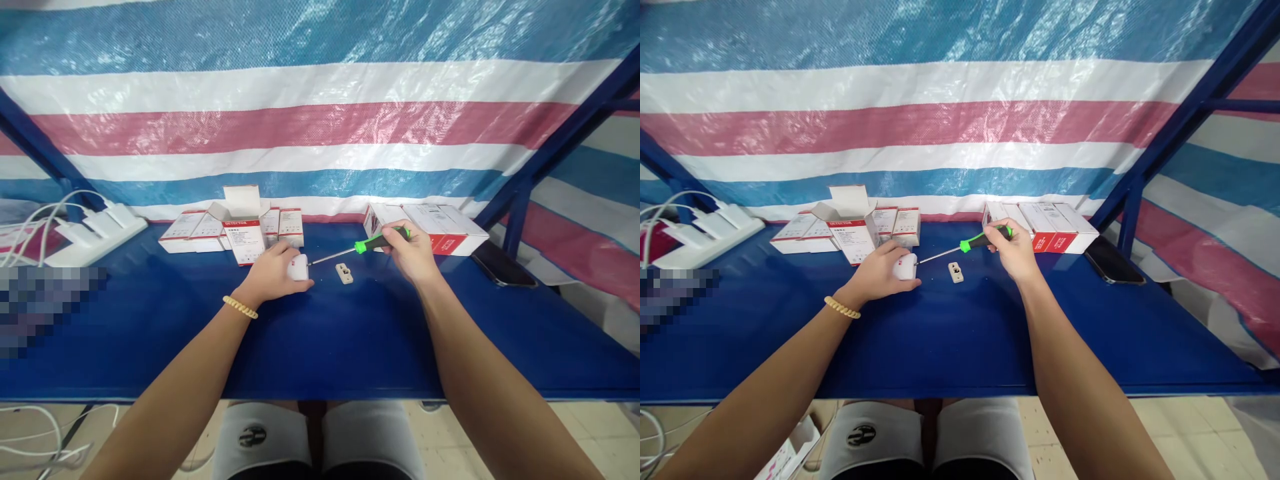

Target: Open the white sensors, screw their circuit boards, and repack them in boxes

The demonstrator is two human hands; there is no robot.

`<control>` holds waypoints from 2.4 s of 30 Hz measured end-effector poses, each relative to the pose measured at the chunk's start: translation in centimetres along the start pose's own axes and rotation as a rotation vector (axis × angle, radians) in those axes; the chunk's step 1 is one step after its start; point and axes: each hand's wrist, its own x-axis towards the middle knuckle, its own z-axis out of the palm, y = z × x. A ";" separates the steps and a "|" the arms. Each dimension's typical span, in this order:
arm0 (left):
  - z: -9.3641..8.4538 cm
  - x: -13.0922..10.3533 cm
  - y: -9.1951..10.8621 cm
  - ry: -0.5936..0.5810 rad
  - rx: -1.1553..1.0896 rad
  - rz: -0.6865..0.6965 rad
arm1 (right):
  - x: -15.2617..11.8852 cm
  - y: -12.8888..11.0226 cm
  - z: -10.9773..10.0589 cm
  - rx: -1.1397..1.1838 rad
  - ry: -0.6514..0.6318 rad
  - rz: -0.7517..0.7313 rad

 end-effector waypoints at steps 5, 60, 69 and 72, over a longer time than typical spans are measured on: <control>0.0 0.1 -0.1 0.114 -0.056 -0.063 | 0.0 0.6 -0.4 0.077 -0.132 0.022; 0.2 0.1 -1.0 0.059 -0.015 -0.070 | -0.7 -0.3 1.5 0.140 -0.076 0.140; 0.2 0.1 -0.8 0.065 0.002 -0.066 | -0.1 -0.5 0.6 0.075 -0.100 0.268; 0.2 0.1 -0.8 0.058 0.015 -0.074 | 0.0 0.0 0.5 -0.074 -0.028 0.234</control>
